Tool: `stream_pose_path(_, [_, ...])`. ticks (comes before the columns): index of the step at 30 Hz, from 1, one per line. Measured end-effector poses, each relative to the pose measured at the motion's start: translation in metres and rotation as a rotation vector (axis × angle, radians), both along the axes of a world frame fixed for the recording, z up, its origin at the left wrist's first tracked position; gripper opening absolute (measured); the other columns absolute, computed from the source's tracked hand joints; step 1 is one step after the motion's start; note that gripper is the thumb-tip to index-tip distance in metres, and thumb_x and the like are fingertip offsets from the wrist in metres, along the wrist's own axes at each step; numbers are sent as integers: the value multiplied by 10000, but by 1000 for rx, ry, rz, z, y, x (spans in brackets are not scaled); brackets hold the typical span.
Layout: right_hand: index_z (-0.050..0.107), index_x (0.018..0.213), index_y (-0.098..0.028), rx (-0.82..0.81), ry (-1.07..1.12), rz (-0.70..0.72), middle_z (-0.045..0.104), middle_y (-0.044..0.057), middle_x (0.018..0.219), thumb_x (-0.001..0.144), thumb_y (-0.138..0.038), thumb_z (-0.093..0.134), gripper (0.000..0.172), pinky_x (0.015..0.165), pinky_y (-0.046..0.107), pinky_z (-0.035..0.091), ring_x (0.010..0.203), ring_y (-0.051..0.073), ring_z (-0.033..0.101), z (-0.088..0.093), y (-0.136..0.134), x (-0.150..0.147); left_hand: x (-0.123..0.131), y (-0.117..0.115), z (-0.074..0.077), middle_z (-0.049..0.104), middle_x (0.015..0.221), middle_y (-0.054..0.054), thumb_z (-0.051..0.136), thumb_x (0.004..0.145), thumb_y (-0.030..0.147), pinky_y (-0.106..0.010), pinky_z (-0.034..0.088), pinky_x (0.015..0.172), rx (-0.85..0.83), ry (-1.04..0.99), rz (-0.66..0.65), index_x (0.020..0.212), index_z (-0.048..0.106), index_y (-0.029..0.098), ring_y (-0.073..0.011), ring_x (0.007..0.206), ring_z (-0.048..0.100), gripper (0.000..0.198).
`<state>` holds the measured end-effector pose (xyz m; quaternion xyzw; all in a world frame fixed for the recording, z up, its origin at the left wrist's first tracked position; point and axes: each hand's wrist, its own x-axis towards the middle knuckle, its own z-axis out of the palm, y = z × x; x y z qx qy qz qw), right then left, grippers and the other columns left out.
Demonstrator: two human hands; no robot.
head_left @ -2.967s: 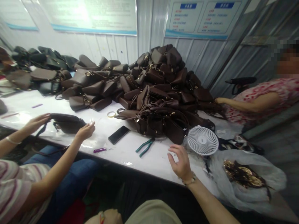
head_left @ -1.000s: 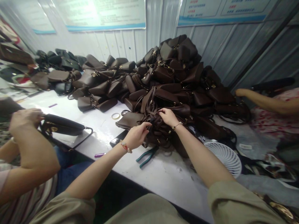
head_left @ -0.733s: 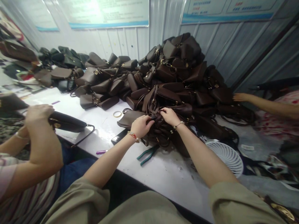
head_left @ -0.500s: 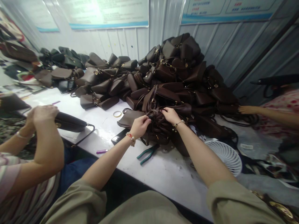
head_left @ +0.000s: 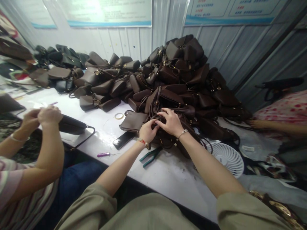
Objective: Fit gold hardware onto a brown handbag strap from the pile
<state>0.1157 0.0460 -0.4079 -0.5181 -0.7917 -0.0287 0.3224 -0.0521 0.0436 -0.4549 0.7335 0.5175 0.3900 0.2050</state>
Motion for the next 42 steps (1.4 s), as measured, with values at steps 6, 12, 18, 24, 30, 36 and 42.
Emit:
stream_pose_path(6, [686,1066,-218,-88,30,170,656,62,1227,825,-213,634,246,1044,441,417,1177,246,540,-15,11,19,-5,14,-3,754,1053,3,467,963,285,-258,527,869,-23,-11,-100,1144,691,260,-149,941,695,288])
stream_pose_path(12, [685,1077,-245,-97,-63,213,605,44,1315,747,-129,653,351,1035,446,431,1210,259,519,-18,12,27,0,14,4,728,973,-15,675,845,315,-269,525,830,18,126,-114,1045,722,240,-163,869,673,219])
stream_pose_path(18, [691,1056,-249,-115,-151,113,625,32,1277,776,-190,687,286,985,398,468,1146,250,548,-18,12,26,1,10,22,676,980,-45,584,905,290,-307,492,827,70,338,-86,903,681,229,-207,985,616,114])
stream_pose_path(24, [683,1004,-290,-184,-189,-17,645,1,1150,818,-287,703,187,812,317,503,1028,213,583,-13,15,22,-12,9,32,650,979,-61,524,933,284,-319,482,813,100,464,-104,911,638,226,-224,1006,588,130])
stream_pose_path(30, [670,981,-275,-210,-199,-29,629,6,1135,824,-258,700,161,778,294,489,1045,211,577,-12,18,25,-25,21,30,678,998,-53,492,938,241,-334,482,843,97,468,-114,987,675,240,-224,979,606,189])
stream_pose_path(36, [662,996,-270,-227,-197,-20,619,14,1155,840,-237,678,160,752,281,480,1060,209,579,-9,15,24,-14,23,24,683,1017,-41,564,916,325,-329,489,838,128,421,-103,1029,697,257,-224,987,606,187])
stream_pose_path(42, [657,984,-270,-200,-190,-53,634,8,1142,843,-242,673,144,720,278,467,1027,209,592,-8,10,18,-2,19,23,662,988,-47,519,927,268,-303,484,809,165,417,-143,949,703,258,-207,999,585,186])
